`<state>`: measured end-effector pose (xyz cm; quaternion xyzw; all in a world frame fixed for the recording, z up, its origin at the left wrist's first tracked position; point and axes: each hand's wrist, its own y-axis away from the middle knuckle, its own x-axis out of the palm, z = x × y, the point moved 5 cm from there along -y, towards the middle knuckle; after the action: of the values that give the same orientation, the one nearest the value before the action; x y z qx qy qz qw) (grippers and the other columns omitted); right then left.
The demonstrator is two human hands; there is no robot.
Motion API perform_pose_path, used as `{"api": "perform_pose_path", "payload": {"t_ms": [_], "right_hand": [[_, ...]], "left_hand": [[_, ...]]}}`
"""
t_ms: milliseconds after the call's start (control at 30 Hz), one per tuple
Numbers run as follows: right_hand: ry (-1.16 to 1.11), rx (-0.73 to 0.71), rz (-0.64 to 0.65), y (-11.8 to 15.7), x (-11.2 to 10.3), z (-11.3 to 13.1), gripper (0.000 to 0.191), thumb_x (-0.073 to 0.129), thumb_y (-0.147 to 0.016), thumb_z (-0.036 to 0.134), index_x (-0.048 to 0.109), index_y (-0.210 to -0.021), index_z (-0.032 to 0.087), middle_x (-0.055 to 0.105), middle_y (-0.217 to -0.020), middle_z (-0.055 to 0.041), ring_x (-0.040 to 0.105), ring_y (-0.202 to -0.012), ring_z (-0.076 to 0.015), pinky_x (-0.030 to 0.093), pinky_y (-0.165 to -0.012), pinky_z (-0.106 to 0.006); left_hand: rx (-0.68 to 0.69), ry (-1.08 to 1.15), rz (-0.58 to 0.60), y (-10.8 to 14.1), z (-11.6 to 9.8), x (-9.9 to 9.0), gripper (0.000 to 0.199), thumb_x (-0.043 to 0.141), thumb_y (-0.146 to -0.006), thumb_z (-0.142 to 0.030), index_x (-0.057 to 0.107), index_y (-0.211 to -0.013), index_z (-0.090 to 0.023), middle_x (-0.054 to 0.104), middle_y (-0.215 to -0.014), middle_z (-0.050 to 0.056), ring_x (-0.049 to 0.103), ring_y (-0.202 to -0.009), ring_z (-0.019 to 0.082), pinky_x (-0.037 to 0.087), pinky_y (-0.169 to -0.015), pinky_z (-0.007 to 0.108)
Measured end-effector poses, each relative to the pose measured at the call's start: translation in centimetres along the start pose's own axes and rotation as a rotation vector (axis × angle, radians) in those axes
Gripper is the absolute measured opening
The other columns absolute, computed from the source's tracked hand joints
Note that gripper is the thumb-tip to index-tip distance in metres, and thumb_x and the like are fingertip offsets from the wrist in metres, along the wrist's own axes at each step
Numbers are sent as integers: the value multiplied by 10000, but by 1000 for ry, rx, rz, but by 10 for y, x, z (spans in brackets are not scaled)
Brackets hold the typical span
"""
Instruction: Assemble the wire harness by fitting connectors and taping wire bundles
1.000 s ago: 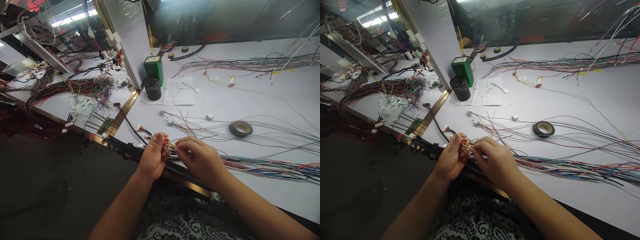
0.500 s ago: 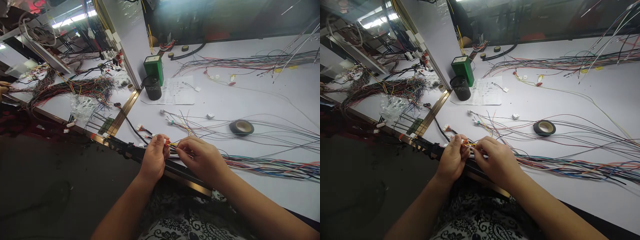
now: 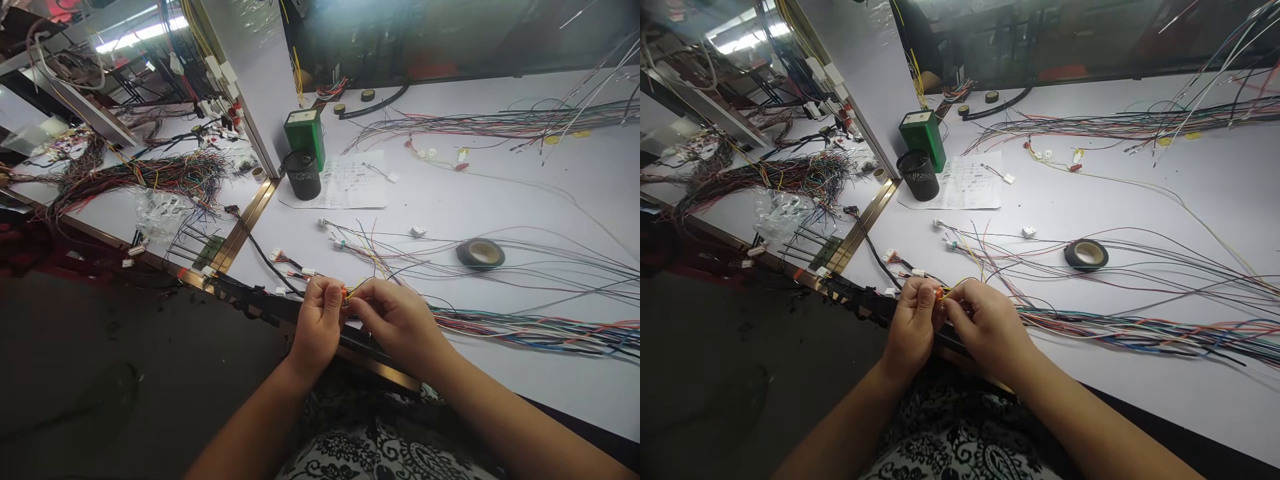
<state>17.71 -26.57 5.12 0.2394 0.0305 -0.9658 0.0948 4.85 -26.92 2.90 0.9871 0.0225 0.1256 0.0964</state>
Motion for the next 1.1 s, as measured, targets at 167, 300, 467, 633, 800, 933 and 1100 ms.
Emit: {"api": "perform_pose_path", "payload": {"t_ms": [167, 300, 467, 633, 800, 933, 1100], "right_hand": [[-2, -39, -16, 0, 2, 2, 77, 550, -863, 248, 607, -820, 218, 657, -764, -1, 594, -692, -138, 441, -626, -278], [-17, -126, -63, -2, 2, 9, 83, 545, -883, 233, 597, -822, 215, 657, -779, -1, 603, -741, -138, 458, -680, -279], [76, -378, -42, 4, 7, 16, 157, 475, -922, 183, 615, -989, 206, 674, -1023, -52, 599, -933, -162, 476, -810, -327], [88, -442, 92, 25, -26, -1, 125, 519, -855, 147, 601, -915, 220, 661, -892, -22, 590, -790, -153, 479, -707, -314], [119, -5, -70, 16, -95, -50, 161, 515, -862, 244, 577, -717, 216, 587, -633, 10, 552, -586, -139, 445, -546, -268], [452, 52, 169, -11, -91, -64, 171, 559, -834, 305, 697, -755, 240, 686, -686, -10, 601, -580, -158, 410, -485, -258], [912, 114, 333, -34, -65, -56, 182, 623, -765, 317, 686, -623, 222, 661, -582, -54, 554, -475, -173, 231, -383, -244]], "left_hand": [[-15, 45, -21, 4, 3, -3, 242, 593, -833, -456, 561, -856, -217, 540, -767, -25, 490, -634, 79, 426, -587, 185], [-148, 297, 100, 6, 7, 3, 357, 582, -832, -497, 571, -1067, -228, 555, -783, -14, 522, -679, 90, 437, -626, 197], [-231, 400, 59, 0, 4, -1, 216, 656, -827, -324, 634, -974, -168, 613, -941, 32, 561, -799, 102, 476, -724, 208], [-347, 593, 103, -9, 1, -6, 189, 626, -847, -299, 643, -1011, -208, 577, -815, -18, 355, -496, 23, 368, -458, 137], [-388, 255, 544, 6, -10, 3, 176, 696, -771, -330, 706, -898, -209, 445, -597, -21, 382, -525, 72, 336, -498, 188], [-278, -259, 940, 21, -23, 15, 184, 655, -773, -228, 737, -938, -226, 551, -711, 43, 467, -634, 139, 361, -602, 266], [-101, -430, 1008, 23, -32, 20, 227, 590, -808, -241, 723, -992, -249, 588, -731, 63, 515, -670, 179, 386, -654, 303]]}}
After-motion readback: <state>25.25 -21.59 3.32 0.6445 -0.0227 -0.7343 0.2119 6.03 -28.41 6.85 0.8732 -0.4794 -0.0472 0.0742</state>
